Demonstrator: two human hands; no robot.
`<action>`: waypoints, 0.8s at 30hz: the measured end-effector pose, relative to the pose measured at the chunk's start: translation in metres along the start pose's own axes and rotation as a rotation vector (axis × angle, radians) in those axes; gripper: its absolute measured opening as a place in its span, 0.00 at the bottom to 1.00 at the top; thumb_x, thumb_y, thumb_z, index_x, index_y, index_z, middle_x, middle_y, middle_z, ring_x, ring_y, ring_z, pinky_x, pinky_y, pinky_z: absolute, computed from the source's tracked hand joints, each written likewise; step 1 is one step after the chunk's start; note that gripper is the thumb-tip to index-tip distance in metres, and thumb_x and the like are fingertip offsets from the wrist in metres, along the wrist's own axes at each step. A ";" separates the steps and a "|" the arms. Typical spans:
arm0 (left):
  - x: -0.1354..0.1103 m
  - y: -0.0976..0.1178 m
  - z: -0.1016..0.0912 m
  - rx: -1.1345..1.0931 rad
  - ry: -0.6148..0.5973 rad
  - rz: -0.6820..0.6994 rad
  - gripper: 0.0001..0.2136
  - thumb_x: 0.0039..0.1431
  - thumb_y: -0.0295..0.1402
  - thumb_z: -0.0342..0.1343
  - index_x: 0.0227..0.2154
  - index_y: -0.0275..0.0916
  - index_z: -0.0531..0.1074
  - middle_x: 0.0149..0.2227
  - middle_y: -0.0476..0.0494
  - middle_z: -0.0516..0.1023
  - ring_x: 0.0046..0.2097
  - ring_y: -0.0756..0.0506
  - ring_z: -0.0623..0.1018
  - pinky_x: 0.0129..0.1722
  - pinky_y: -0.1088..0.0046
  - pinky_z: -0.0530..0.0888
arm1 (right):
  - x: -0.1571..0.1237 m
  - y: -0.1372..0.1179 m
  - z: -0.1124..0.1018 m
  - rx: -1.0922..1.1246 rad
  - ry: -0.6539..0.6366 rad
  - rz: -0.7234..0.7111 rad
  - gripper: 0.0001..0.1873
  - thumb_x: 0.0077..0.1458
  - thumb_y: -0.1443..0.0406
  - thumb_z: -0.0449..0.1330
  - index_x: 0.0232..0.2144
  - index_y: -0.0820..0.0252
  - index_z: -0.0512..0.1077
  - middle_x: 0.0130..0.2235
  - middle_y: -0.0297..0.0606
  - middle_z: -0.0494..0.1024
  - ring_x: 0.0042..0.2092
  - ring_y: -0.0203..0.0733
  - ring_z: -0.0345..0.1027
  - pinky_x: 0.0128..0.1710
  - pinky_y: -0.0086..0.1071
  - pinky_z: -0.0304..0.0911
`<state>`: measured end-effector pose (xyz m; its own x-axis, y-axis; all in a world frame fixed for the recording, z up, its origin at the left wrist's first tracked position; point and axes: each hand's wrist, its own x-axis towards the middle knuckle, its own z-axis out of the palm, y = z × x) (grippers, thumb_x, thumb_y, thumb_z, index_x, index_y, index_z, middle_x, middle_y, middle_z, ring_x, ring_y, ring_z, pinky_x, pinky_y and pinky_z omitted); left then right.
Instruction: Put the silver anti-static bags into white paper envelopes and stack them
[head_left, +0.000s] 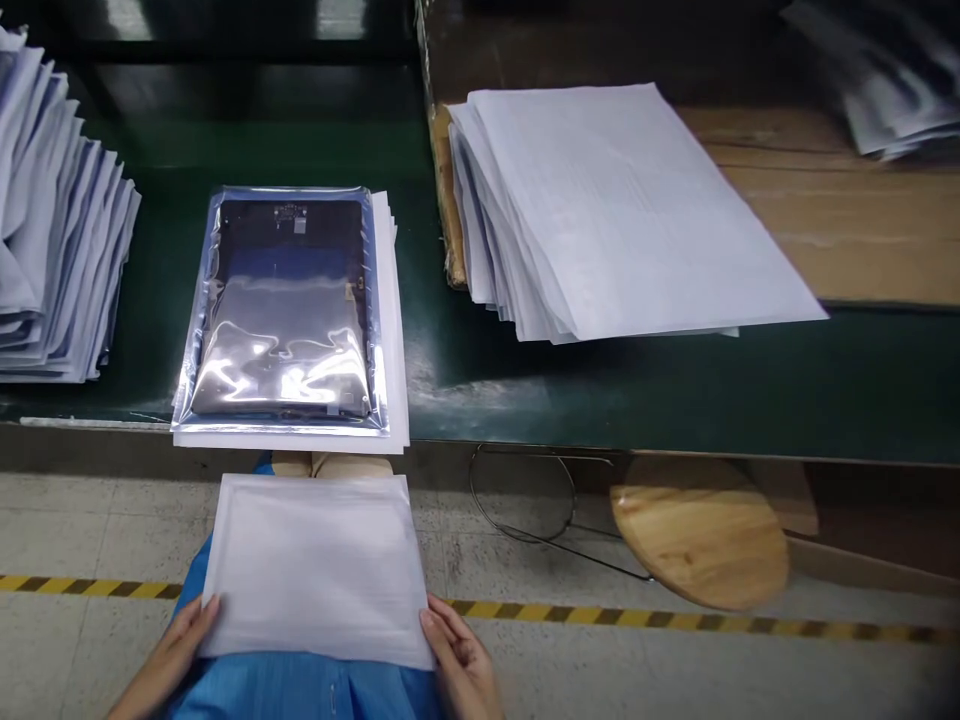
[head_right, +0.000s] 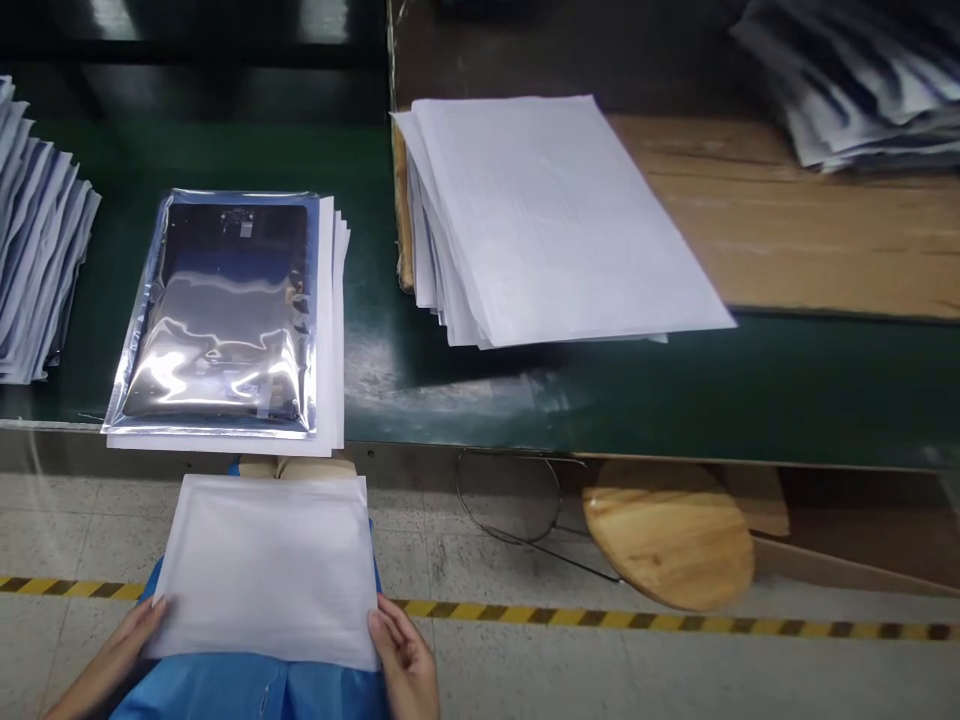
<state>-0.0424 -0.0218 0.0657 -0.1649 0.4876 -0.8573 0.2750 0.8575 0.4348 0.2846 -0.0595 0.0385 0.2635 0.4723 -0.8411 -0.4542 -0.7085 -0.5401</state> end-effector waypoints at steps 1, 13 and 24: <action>-0.003 0.007 -0.002 -0.010 -0.078 0.036 0.32 0.40 0.56 0.61 0.44 0.37 0.74 0.52 0.36 0.75 0.56 0.33 0.70 0.57 0.59 0.65 | -0.003 -0.007 0.001 0.002 -0.085 -0.009 0.28 0.34 0.53 0.72 0.38 0.60 0.76 0.42 0.44 0.81 0.48 0.51 0.72 0.49 0.40 0.65; -0.010 0.029 0.022 -0.209 -0.026 0.066 0.21 0.34 0.44 0.69 0.32 0.39 0.76 0.28 0.46 0.80 0.31 0.40 0.78 0.31 0.66 0.77 | -0.002 -0.030 0.001 -0.166 -0.219 -0.135 0.23 0.33 0.57 0.74 0.34 0.59 0.77 0.21 0.36 0.79 0.24 0.43 0.72 0.25 0.33 0.67; -0.013 0.033 0.014 -0.202 -0.280 0.076 0.26 0.41 0.53 0.62 0.43 0.48 0.76 0.41 0.44 0.81 0.48 0.33 0.76 0.48 0.56 0.74 | 0.023 -0.076 0.009 -0.144 -0.341 -0.145 0.29 0.34 0.54 0.72 0.41 0.57 0.75 0.43 0.44 0.80 0.47 0.56 0.72 0.50 0.49 0.63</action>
<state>-0.0184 -0.0026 0.0875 0.1224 0.5113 -0.8506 0.0791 0.8493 0.5219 0.3173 0.0102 0.0601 0.0073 0.7025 -0.7116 -0.3026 -0.6767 -0.6712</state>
